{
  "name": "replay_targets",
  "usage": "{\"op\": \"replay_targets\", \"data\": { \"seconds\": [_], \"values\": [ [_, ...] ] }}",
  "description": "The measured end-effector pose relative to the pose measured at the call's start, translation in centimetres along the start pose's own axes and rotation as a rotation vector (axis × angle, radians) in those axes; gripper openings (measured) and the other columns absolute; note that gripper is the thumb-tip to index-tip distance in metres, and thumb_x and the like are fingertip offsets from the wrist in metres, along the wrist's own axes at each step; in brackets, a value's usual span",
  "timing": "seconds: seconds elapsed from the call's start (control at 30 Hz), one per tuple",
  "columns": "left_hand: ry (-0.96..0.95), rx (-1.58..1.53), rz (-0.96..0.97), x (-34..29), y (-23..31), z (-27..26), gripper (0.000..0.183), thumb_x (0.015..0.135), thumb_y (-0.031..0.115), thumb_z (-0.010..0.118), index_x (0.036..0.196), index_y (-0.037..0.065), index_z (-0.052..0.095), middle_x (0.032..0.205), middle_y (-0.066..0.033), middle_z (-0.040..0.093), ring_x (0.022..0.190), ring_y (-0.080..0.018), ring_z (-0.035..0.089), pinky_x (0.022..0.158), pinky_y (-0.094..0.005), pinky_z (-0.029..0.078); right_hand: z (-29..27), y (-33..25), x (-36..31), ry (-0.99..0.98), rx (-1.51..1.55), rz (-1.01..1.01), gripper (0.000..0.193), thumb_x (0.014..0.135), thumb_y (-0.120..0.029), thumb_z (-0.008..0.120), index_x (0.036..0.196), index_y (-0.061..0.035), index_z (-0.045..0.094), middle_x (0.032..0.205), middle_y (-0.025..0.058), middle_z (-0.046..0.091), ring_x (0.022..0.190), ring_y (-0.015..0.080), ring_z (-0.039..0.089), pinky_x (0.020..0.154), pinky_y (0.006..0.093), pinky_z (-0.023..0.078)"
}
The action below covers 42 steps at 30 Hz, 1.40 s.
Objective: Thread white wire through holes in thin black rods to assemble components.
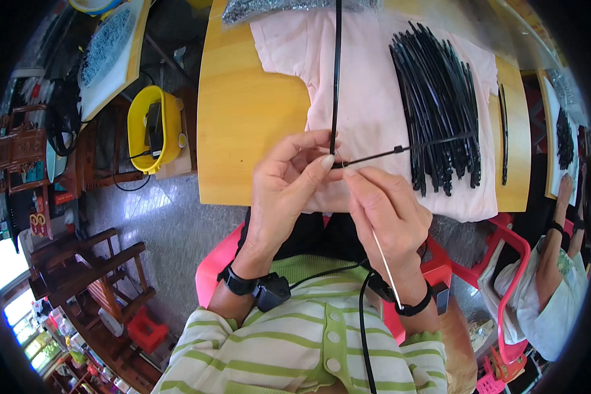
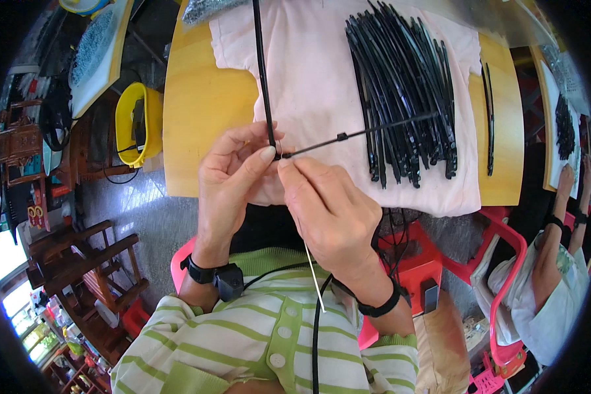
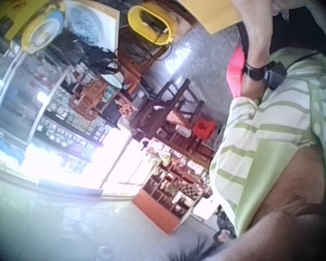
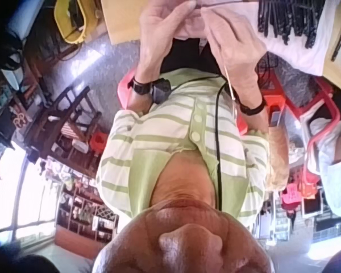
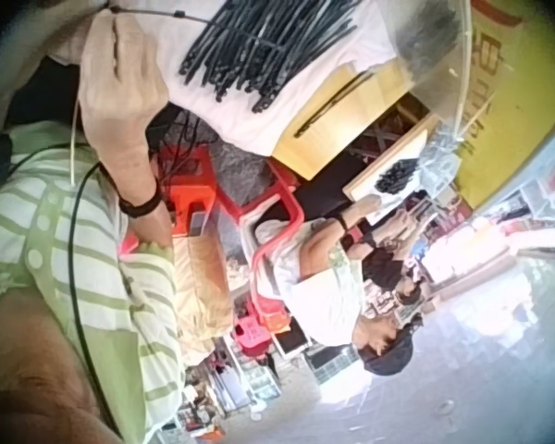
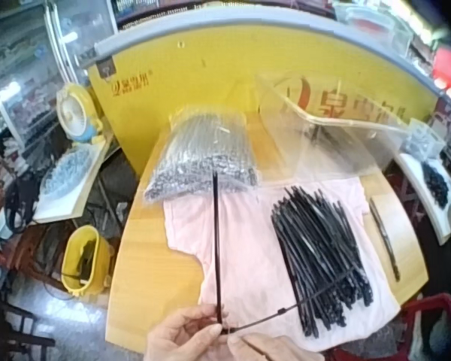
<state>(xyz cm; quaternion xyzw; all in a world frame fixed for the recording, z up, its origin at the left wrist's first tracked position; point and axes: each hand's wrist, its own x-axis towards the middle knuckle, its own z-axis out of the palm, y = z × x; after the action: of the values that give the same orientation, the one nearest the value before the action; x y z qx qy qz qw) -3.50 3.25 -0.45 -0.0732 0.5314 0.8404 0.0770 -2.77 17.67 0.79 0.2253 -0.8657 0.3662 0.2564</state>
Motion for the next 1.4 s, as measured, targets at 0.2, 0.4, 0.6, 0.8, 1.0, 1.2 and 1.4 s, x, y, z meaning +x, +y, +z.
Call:
{"op": "replay_targets", "data": {
  "seconds": [0.2,0.4,0.6,0.8,1.0,1.2,1.4],
  "values": [
    [0.0,0.046,0.007,0.0,-0.1,-0.1,0.027,0.086,-0.004,0.053,0.113,-0.005,0.051,0.106,-0.0144,0.059,0.096,-0.0191,0.059,0.084,-0.0312,0.05,-0.6,-0.4,0.0,-0.034,-0.017,-0.02,0.031,0.058,0.004,0.065,0.089,0.0028,0.065,0.086,0.0098,0.062,0.062,0.0189,0.058,0.05,0.0256,0.048],
    [-0.012,-0.031,-0.024,-0.1,0.0,0.0,0.027,0.086,-0.004,0.052,0.113,-0.005,0.05,0.107,-0.015,0.058,0.096,-0.0186,0.059,0.084,-0.0309,0.05,-0.5,-0.2,-0.1,-0.046,-0.019,-0.024,0.031,0.058,0.003,0.064,0.09,0.0026,0.065,0.086,0.0098,0.062,0.061,0.0191,0.058,0.05,0.0258,0.048],
    [-0.007,-0.014,-0.026,0.1,0.1,0.1,0.027,0.086,-0.004,0.052,0.114,-0.006,0.05,0.108,-0.0152,0.058,0.096,-0.0186,0.059,0.085,-0.0307,0.05,-0.1,0.0,-0.1,-0.03,-0.023,-0.023,0.032,0.058,0.003,0.064,0.09,0.0021,0.065,0.085,0.0102,0.062,0.062,0.0192,0.059,0.05,0.0258,0.048],
    [-0.031,-0.007,-0.013,0.3,0.0,-0.1,0.027,0.087,-0.003,0.052,0.113,-0.006,0.05,0.108,-0.0149,0.058,0.096,-0.0181,0.059,0.085,-0.0303,0.049,-0.4,-0.2,-0.2,-0.04,-0.01,-0.018,0.031,0.059,0.004,0.064,0.089,0.0023,0.065,0.085,0.0097,0.062,0.061,0.0188,0.058,0.05,0.026,0.047],
    [-0.01,-0.007,-0.018,0.1,-0.2,0.1,0.027,0.086,-0.003,0.053,0.113,-0.004,0.051,0.108,-0.0148,0.059,0.096,-0.0183,0.059,0.085,-0.0302,0.049,0.4,0.4,-0.2,0.003,-0.011,-0.033,0.03,0.058,0.004,0.064,0.088,0.0021,0.065,0.083,0.0088,0.062,0.06,0.0183,0.057,0.049,0.0259,0.047],
    [-0.014,-0.027,-0.012,0.0,-0.2,0.0,0.028,0.085,-0.004,0.054,0.113,-0.004,0.051,0.109,-0.0145,0.059,0.096,-0.018,0.059,0.084,-0.03,0.049,0.6,0.0,-0.3,0.017,-0.026,-0.033,0.03,0.058,0.004,0.066,0.088,0.0011,0.065,0.082,0.0074,0.062,0.06,0.0177,0.058,0.049,0.0256,0.047],
    [-0.011,-0.018,0.0,0.1,-0.2,-0.1,0.029,0.085,-0.004,0.054,0.114,-0.003,0.051,0.108,-0.0139,0.059,0.096,-0.0178,0.059,0.084,-0.03,0.05,0.4,0.1,-0.4,0.019,-0.018,-0.013,0.03,0.058,0.004,0.066,0.088,0.0004,0.065,0.083,0.0076,0.062,0.059,0.0176,0.058,0.049,0.0251,0.047]
  ]
}}
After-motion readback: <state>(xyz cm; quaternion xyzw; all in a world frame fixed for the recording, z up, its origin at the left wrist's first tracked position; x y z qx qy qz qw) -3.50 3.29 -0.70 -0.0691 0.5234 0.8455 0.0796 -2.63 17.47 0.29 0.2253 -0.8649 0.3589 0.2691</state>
